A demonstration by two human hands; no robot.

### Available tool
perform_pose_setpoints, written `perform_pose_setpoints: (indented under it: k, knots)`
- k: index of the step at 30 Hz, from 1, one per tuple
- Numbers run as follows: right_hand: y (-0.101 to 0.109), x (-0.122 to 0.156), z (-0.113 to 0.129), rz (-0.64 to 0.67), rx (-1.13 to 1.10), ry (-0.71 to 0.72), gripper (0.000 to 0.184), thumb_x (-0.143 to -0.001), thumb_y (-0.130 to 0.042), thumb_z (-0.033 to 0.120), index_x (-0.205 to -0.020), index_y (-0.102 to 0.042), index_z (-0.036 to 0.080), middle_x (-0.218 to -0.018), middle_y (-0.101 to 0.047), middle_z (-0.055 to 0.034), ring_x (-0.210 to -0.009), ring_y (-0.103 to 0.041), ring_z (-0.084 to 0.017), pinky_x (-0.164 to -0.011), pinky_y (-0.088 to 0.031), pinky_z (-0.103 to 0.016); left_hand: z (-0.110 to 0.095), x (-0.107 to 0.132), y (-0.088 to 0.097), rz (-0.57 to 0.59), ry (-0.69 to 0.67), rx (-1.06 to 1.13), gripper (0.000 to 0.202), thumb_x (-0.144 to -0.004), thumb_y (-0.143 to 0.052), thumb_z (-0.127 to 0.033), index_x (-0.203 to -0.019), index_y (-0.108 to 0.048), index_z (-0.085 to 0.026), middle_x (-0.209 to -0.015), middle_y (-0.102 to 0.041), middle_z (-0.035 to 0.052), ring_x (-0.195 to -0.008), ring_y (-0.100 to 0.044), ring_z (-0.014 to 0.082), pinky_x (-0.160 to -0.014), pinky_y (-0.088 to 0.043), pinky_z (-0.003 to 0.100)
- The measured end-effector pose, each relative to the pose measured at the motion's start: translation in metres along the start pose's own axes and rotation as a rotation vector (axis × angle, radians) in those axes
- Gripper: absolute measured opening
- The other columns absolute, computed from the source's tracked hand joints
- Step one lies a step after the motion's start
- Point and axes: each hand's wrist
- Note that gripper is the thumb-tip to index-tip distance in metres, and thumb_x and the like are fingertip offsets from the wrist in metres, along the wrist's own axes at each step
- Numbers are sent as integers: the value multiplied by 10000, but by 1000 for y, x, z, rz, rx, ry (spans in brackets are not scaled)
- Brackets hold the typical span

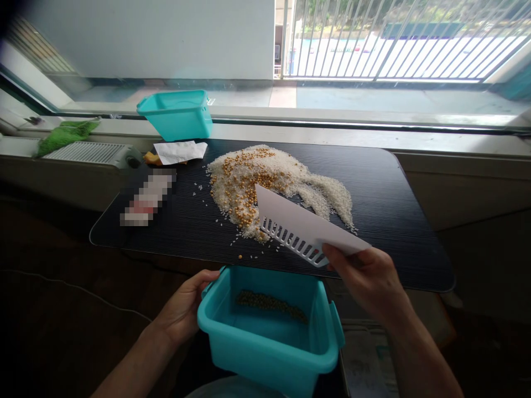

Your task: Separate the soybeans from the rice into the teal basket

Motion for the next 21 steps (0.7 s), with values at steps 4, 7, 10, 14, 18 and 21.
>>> perform_pose_setpoints:
  k: [4,7,10,14,18,21]
  knots:
    - [2,3,-1,26,-43,-44,207,-574,-735,402,-605,-723,198,-496,-680,-24,-491,-649,-223,-400,-520,-294,-2,0,4,-25,12,15,190,-801,-518,-126,-659,-642,-100,-539,-664,44,-513,-616,131,-581,-498,234]
    - [4,4,1,5,-59,-72,238,-560,-740,385,-661,-740,170,-495,-678,-44,-477,-643,-241,-380,-513,-314,-4,-1,6,-18,37,22,228,-807,-507,-125,-615,-627,-104,-518,-658,41,-477,-596,117,-571,-497,227]
    - [4,5,2,-7,-39,-74,228,-562,-734,377,-670,-742,177,-500,-679,-47,-484,-648,-250,-385,-515,-319,-5,-1,6,-2,37,29,241,-814,-496,-122,-614,-629,-102,-522,-661,42,-487,-603,117,-598,-508,232]
    - [4,4,-1,41,-28,-64,236,-552,-743,392,-654,-743,180,-556,-709,-58,-536,-673,-267,-472,-564,-341,-7,0,7,-14,14,26,230,-812,-500,-130,-629,-635,-96,-540,-670,49,-496,-611,125,-591,-509,241]
    - [10,1,-10,120,8,-72,312,-542,-755,434,-704,-757,168,-626,-737,-74,-603,-697,-298,-540,-594,-373,-8,1,8,-8,5,32,224,-800,-506,-116,-612,-627,-103,-523,-658,36,-485,-601,114,-575,-501,228]
    - [13,-1,-16,110,26,-87,326,-560,-748,445,-725,-758,163,-656,-744,-80,-637,-704,-307,-560,-599,-380,-8,1,8,4,-4,47,225,-793,-510,-106,-594,-615,-115,-505,-646,19,-467,-586,102,-555,-491,215]
Point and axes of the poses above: each hand's wrist, its own x-axis away from the middle knuckle, its own y-axis out of the back of the hand, z = x × y
